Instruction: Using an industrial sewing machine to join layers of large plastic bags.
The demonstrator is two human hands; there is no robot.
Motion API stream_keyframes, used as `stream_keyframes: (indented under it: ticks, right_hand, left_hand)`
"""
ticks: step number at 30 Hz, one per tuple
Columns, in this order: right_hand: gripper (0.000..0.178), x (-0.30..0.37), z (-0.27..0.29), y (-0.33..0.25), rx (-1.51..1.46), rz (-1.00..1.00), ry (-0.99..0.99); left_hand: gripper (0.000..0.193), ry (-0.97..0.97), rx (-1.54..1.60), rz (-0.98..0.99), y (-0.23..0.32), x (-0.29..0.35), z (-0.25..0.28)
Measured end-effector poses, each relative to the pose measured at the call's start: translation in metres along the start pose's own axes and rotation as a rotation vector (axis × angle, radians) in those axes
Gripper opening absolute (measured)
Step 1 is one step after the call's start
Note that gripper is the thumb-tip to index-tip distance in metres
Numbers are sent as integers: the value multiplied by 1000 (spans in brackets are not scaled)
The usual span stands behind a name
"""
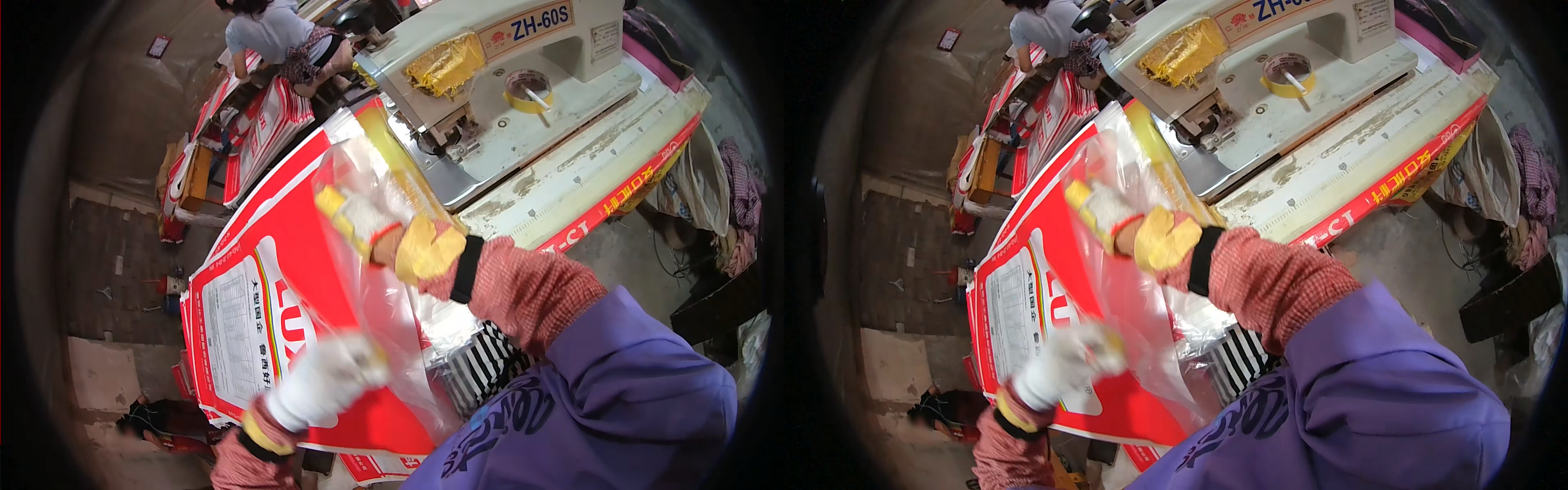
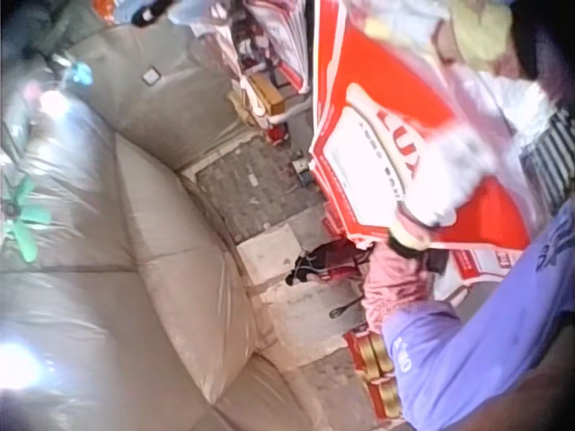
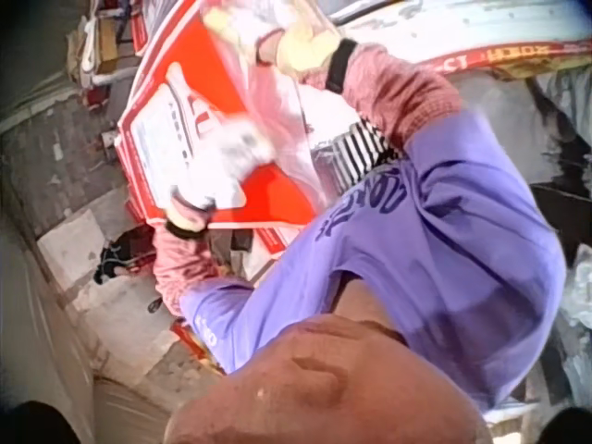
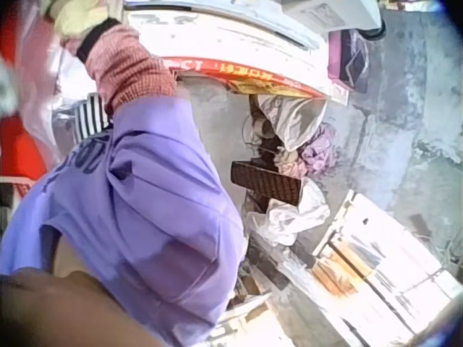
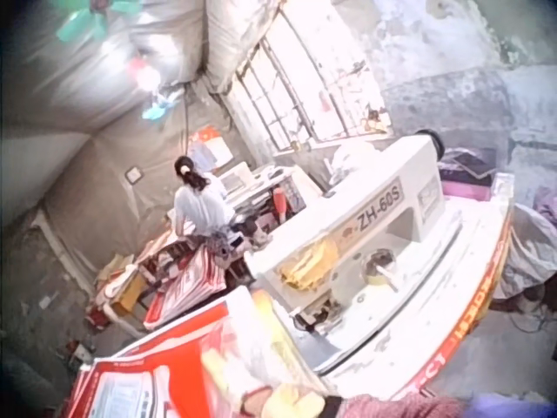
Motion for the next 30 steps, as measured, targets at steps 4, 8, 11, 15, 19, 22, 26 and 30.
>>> stream_keyframes:
  ticks: [4, 8, 11, 15, 19, 22, 26, 30]
  right_hand:
    - [53, 18, 19, -77, 441, -333, -209]
    - [50, 41, 13, -103, 314, -106, -406]
    - [54, 55, 8, -68, 300, -137, -500]
    - [59, 64, 16, -63, 527, 71, -609]
    - [61, 58, 23, -74, 513, -271, -667]
    - [63, 61, 22, -75, 537, -212, -692]
    - [37, 138, -23, -4, 1277, -611, -98]
    - [22, 189, -20, 18, 2217, -827, 512]
  left_hand:
    - [43, 714, -769, -506, 56, -82, 73]
    - [34, 810, -1360, -359, 58, -156, 88]
    - [10, 314, -1304, -368, 51, -176, 65]
    - [4, 403, -1334, -329, 39, -163, 66]
    - [11, 893, -1750, -259, 43, -193, 91]
    - [13, 837, -1679, -83, 20, -215, 87]
    - [13, 777, -1576, 76, 32, -217, 128]
    - [16, 865, -1672, 14, 103, -186, 180]
Point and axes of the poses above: each hand's wrist, its own x-axis away from the middle knuckle, its own z-axis out of the back of the hand, y = z × x, the point moved 2 cm from there along -x, towards the middle knuckle, and after that the axes turned 5 degrees about y, right-handed, at the moved point
